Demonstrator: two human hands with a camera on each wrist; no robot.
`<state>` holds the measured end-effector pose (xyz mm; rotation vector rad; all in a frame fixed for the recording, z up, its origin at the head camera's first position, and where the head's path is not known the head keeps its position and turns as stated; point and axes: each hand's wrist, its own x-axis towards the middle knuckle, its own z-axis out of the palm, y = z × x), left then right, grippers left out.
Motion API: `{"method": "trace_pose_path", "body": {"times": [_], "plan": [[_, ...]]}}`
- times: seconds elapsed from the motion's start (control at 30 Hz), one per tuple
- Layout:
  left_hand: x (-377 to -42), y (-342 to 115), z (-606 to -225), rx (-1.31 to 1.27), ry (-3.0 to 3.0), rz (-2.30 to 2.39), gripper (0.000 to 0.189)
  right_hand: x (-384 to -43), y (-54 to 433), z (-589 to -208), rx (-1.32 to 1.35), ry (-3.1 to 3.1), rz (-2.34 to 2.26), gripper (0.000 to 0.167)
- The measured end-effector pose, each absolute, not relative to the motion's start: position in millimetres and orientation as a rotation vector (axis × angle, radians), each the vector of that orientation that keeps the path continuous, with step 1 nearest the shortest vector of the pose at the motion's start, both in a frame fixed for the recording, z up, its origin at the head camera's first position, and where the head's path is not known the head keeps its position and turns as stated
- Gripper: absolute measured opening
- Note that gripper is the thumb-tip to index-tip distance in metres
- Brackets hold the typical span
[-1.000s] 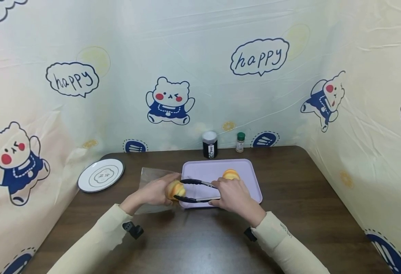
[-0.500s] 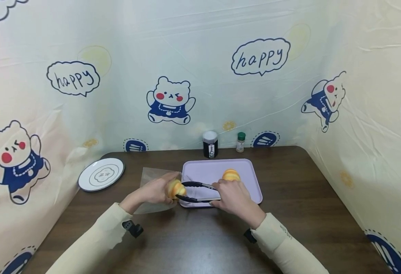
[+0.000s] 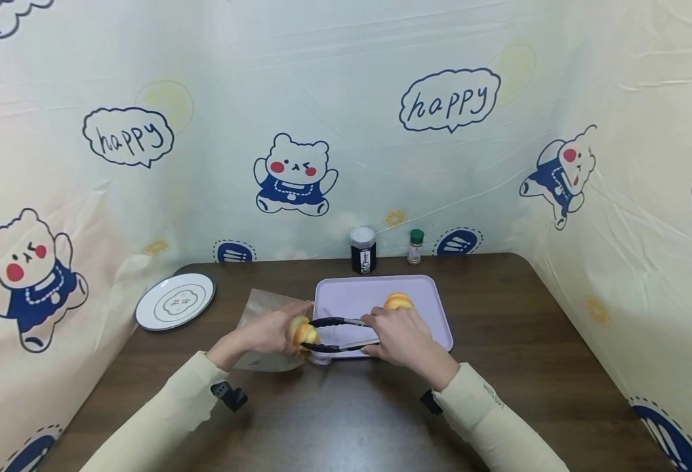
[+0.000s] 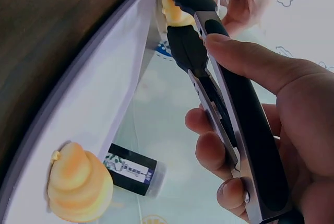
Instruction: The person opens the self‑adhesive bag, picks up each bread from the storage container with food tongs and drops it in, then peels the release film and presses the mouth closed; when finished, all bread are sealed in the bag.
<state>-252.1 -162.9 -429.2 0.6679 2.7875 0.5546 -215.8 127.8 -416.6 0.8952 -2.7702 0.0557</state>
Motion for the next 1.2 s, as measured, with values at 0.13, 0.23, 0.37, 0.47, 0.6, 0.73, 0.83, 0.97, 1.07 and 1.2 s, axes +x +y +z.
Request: {"method": "trace_pose_path", "body": {"times": [0.13, 0.23, 0.37, 0.47, 0.6, 0.73, 0.83, 0.97, 1.07, 1.2], "plan": [[-251.6, -162.2, -429.2, 0.653, 2.777, 0.573, 0.102, -217.4, 128.7, -414.1, 0.936, -2.758, 0.039, 0.052], [-251.7, -161.7, -429.6, 0.656, 2.768, 0.571, 0.101, -217.9, 128.6, -413.7, 0.946, -2.758, 0.034, 0.051], [-251.0, -161.0, -429.4, 0.690, 2.775, 0.539, 0.102, -218.0, 127.2, -414.5, 0.889, -2.831, 0.097, 0.052], [-250.6, -160.8, -429.2, 0.703, 2.785, 0.525, 0.102, -217.5, 125.6, -415.2, 0.831, -2.885, 0.164, 0.053], [-251.8, -160.7, -429.4, 0.712, 2.794, 0.504, 0.102, -216.6, 123.9, -416.5, 0.791, -2.902, 0.188, 0.053], [-253.3, -160.0, -429.6, 0.704, 2.796, 0.511, 0.101, -215.4, 123.0, -416.5, 0.831, -2.862, 0.147, 0.052], [-253.3, -160.0, -429.9, 0.693, 2.803, 0.542, 0.101, -215.0, 122.7, -415.3, 0.886, -2.819, 0.100, 0.052], [-253.3, -161.1, -430.7, 0.705, 2.824, 0.543, 0.102, -216.2, 123.3, -414.1, 0.905, -2.787, 0.038, 0.052], [-253.2, -161.4, -430.9, 0.717, 2.824, 0.532, 0.103, -217.3, 123.2, -414.8, 0.875, -2.798, 0.046, 0.052], [-252.6, -160.7, -429.8, 0.719, 2.803, 0.542, 0.105, -217.1, 121.2, -416.5, 0.825, -2.852, 0.123, 0.053]]}}
